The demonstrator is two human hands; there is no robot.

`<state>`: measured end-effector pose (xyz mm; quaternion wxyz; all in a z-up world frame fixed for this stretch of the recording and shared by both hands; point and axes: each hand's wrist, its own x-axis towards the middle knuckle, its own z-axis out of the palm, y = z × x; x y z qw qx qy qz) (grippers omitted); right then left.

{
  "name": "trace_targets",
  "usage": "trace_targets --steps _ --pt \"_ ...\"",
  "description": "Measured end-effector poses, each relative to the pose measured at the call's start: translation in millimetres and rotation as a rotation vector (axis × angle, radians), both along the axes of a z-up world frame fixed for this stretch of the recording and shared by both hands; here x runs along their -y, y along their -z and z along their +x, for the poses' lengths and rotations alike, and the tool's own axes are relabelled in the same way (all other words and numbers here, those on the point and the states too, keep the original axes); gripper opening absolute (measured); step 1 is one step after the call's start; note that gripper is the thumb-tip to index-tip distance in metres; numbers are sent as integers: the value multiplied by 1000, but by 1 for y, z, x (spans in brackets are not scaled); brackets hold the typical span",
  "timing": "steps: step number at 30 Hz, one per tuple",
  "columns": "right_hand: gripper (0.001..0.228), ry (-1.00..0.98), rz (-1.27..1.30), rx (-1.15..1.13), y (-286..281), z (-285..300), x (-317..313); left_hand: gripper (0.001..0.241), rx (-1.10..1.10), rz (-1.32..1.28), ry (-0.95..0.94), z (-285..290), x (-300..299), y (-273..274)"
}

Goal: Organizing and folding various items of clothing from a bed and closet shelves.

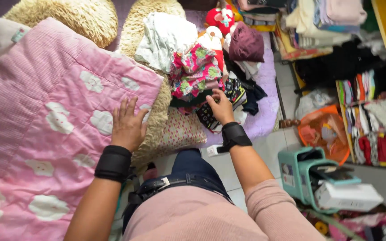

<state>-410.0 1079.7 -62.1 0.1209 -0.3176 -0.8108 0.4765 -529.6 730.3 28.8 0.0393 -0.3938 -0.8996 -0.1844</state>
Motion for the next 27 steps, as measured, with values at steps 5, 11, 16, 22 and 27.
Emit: trace_targets --steps 5,11,16,22,27 --pt "61 -54 323 -33 29 -83 -73 49 83 35 -80 -21 -39 -1" --pt "89 -120 352 -25 47 -161 -139 48 311 62 -234 -28 -77 7" --pt "104 -265 415 350 31 -201 -154 48 398 39 -311 -23 -94 34" --pt "30 -517 562 164 24 -202 -155 55 356 91 -284 -33 -112 24" --pt "26 -756 66 29 -82 -183 -88 81 216 195 -236 -46 -123 -4"
